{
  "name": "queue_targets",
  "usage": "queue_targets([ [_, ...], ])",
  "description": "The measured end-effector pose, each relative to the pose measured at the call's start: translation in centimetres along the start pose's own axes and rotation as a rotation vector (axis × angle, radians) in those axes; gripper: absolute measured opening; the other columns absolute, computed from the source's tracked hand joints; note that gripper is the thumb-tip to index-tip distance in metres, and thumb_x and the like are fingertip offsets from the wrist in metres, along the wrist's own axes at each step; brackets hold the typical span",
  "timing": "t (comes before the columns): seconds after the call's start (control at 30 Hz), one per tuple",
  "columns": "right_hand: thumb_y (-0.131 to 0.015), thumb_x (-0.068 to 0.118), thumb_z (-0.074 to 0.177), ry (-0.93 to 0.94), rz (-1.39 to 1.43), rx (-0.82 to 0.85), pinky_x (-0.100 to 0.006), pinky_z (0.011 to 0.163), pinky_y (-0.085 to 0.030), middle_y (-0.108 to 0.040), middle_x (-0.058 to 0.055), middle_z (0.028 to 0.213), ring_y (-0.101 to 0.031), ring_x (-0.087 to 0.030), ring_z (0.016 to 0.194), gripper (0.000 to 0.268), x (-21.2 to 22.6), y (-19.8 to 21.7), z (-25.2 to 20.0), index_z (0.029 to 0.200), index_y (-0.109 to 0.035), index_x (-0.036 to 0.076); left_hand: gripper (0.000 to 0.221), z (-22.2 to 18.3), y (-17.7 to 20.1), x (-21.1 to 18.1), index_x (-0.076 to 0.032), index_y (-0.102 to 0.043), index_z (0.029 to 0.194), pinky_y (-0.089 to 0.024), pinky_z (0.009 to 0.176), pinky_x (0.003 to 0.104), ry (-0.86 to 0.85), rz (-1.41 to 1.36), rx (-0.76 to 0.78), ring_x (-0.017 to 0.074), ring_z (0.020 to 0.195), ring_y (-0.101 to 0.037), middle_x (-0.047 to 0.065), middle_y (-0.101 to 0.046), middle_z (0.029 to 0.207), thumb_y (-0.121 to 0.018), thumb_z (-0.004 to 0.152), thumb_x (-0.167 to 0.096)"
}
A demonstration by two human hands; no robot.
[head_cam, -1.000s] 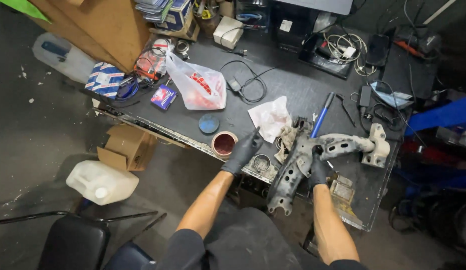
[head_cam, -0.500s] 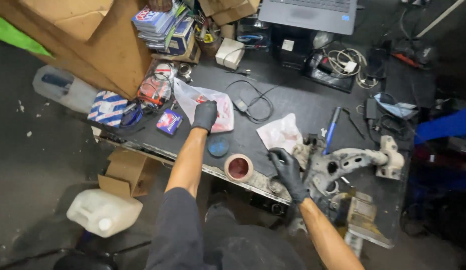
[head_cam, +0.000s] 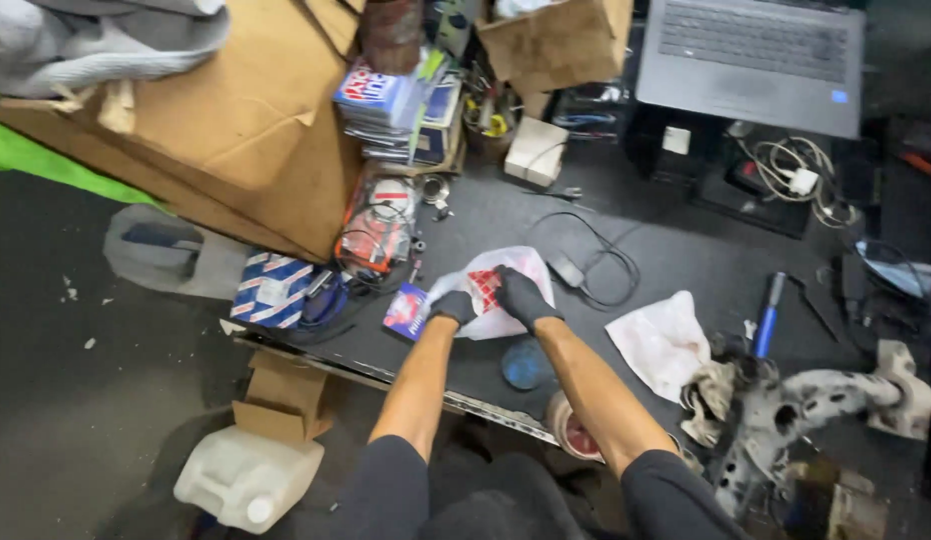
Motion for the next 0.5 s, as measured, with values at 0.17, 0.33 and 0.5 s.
queue_targets([
  [0.17,-0.079,0.023,0.083,-0.082,-0.280,-0.062,-0.053,0.095,-0.057,-0.067,-0.022,0.125,-0.068,-0.042,0.113,0.060,1.1,0.2,-0.8,0.137,-0.058,0.010,0.034,-5.6,4.3,-0.9,-0.007,-0.078,0.101,-0.059,0.089,0.053,0.088,-0.236,0.010,0.0347,0.110,-0.072,0.016,-0.078,0.098,-0.056,0.093,-0.032],
  [0.33,-0.076,0.022,0.085,-0.039,-0.343,-0.185,-0.046,0.090,-0.058,-0.067,-0.021,0.128,-0.068,-0.040,0.110,0.025,1.1,0.9,-1.0,0.110,-0.073,0.019,0.058,3.1,-11.5,5.4,-0.022,-0.058,0.143,-0.050,0.104,0.059,0.111,-0.363,0.003,0.0330,0.125,-0.065,0.014,-0.072,0.127,-0.047,0.101,-0.060],
  [0.5,-0.073,0.015,0.089,0.023,0.135,-0.351,-0.043,0.086,-0.058,-0.059,-0.012,0.102,-0.066,-0.039,0.100,0.014,1.6,6.8,-6.2,0.098,-0.064,0.013,0.079,3.0,-6.7,4.2,-0.017,-0.046,0.152,-0.018,0.123,0.061,0.157,-0.781,0.282,0.0393,0.147,-0.041,0.006,-0.048,0.158,-0.034,0.101,-0.077],
])
Point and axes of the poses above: each hand's wrist, its own z-axis towards the middle knuckle, its own y-axis out of the back of the hand, x = y × z, the point moved 7 cm from there along z, towards the middle knuckle
